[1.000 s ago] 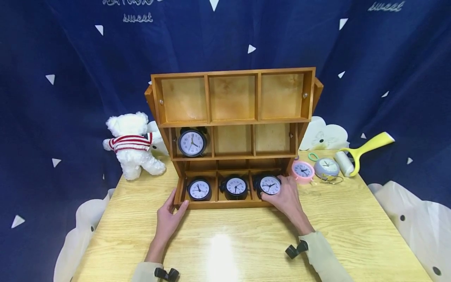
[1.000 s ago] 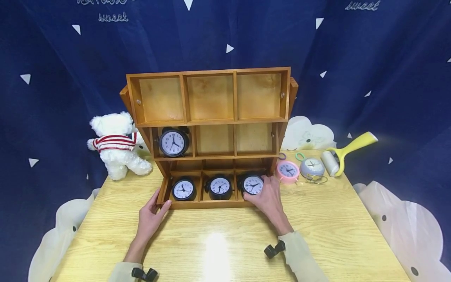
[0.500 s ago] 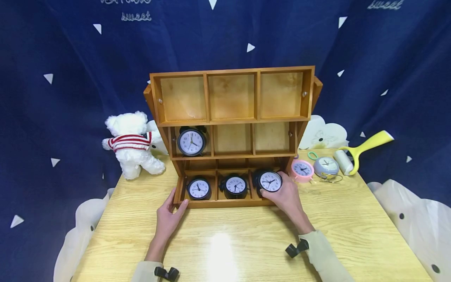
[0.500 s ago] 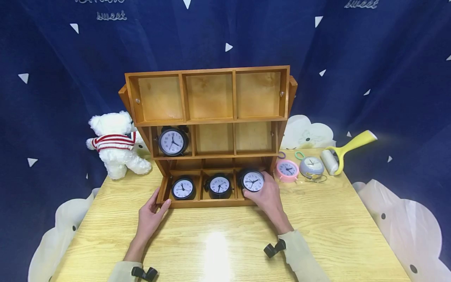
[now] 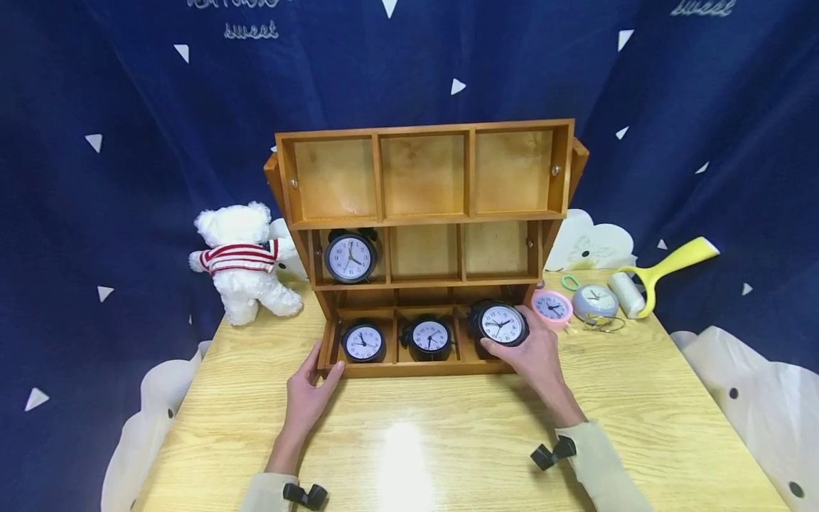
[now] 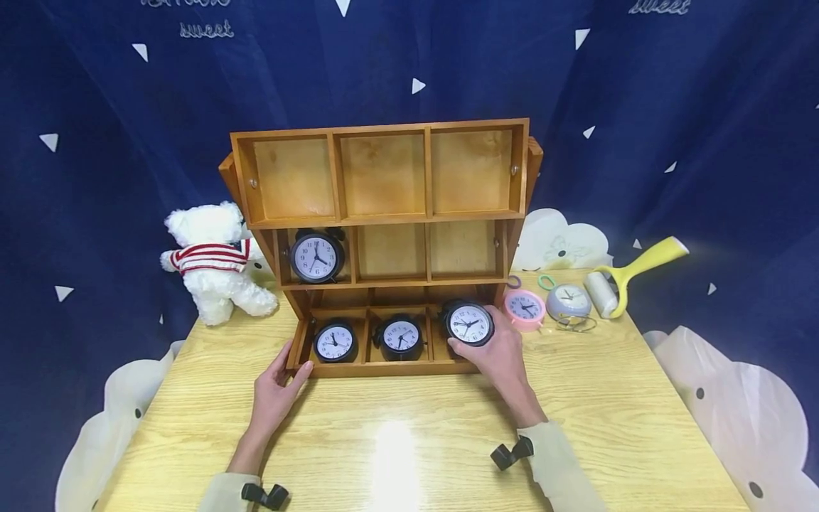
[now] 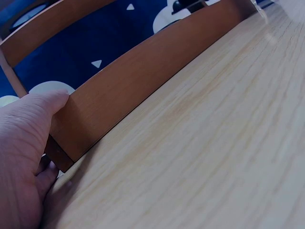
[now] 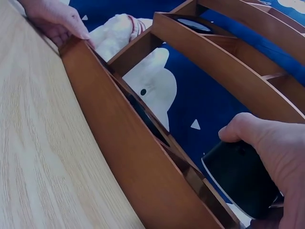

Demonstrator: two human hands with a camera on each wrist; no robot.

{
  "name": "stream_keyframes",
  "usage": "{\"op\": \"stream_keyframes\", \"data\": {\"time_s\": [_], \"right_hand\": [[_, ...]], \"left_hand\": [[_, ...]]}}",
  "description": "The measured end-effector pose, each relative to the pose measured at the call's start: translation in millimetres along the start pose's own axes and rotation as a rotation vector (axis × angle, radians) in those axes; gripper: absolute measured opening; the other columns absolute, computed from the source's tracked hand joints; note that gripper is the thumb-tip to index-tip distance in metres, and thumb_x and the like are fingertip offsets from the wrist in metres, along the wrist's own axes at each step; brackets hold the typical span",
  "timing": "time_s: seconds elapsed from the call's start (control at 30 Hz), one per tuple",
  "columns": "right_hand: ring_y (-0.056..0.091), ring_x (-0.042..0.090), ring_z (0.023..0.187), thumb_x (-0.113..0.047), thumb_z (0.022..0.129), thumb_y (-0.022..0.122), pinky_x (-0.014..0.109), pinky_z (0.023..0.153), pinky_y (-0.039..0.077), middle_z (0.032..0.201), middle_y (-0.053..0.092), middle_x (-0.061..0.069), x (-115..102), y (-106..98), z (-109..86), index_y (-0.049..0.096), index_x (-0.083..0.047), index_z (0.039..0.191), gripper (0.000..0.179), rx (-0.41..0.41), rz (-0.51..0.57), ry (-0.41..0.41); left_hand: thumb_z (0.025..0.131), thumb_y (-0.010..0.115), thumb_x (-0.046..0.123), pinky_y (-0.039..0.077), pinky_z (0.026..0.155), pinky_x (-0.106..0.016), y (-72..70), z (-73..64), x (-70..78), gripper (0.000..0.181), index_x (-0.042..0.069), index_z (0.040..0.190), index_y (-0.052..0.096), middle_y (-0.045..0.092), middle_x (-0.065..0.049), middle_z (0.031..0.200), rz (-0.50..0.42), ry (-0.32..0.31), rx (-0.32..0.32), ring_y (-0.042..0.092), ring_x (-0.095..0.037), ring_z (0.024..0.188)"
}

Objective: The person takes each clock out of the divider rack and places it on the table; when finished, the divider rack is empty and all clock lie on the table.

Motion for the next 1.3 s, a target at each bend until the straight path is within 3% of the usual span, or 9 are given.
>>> {"op": "stream_keyframes", "data": {"time_s": [0.17,0.47,0.87,1.17,1.3], "right_hand": [[0.065,0.037,0.101,-0.034,0.062,0.102,0.050,0.086,0.053,0.116,0.070,0.018,2.2,-10.7,-3.3,0.064,-0.005,0.130,0.083,0.004,-0.003,0.022],[0.064,0.042,0.110,-0.032,0.065,0.100,0.057,0.091,0.052,0.124,0.068,0.024,11.1,-34.5,-19.2,0.060,-0.002,0.138,0.089,0.025,-0.056,0.036],[0.062,0.046,0.116,-0.025,0.066,0.099,0.060,0.094,0.050,0.130,0.066,0.027,25.1,-75.5,-27.5,0.059,0.001,0.139,0.087,0.097,-0.089,0.059],[0.062,0.044,0.114,-0.023,0.066,0.099,0.056,0.095,0.050,0.128,0.067,0.027,33.8,-87.9,-30.7,0.060,0.002,0.138,0.085,0.115,-0.089,0.100],[0.063,0.043,0.109,-0.020,0.066,0.097,0.049,0.089,0.048,0.123,0.068,0.027,41.3,-99.1,-31.3,0.060,0.003,0.136,0.082,0.157,-0.111,0.110]], "left_hand": [[0.096,0.079,0.017,0.043,0.110,-0.020,1.0,-0.1,-1.0,0.070,0.003,0.156,0.046,0.047,-0.019,0.157,-0.004,0.001,0.000,0.051,-0.034,0.140],[0.096,0.079,0.019,0.042,0.108,-0.013,-0.4,-0.7,-3.3,0.073,0.001,0.157,0.044,0.045,-0.020,0.159,0.007,-0.013,0.008,0.050,-0.035,0.141],[0.096,0.079,0.014,0.042,0.112,-0.024,0.7,0.2,0.6,0.071,-0.001,0.156,0.044,0.045,-0.021,0.158,0.001,-0.026,0.007,0.050,-0.034,0.140],[0.096,0.077,0.010,0.042,0.113,-0.037,0.5,-5.3,36.5,0.070,-0.009,0.154,0.041,0.043,-0.029,0.156,0.017,-0.033,-0.021,0.049,-0.041,0.139],[0.097,0.077,0.013,0.042,0.113,-0.033,0.1,-2.7,18.2,0.072,-0.005,0.156,0.041,0.043,-0.025,0.157,0.018,-0.030,-0.011,0.049,-0.040,0.140]]}}
Point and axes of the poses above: each hand's wrist, its own z-axis towards the middle knuckle, its own y-axis out of the palm, x = y × z, the point moved 5 cm from there along z, towards the middle knuckle
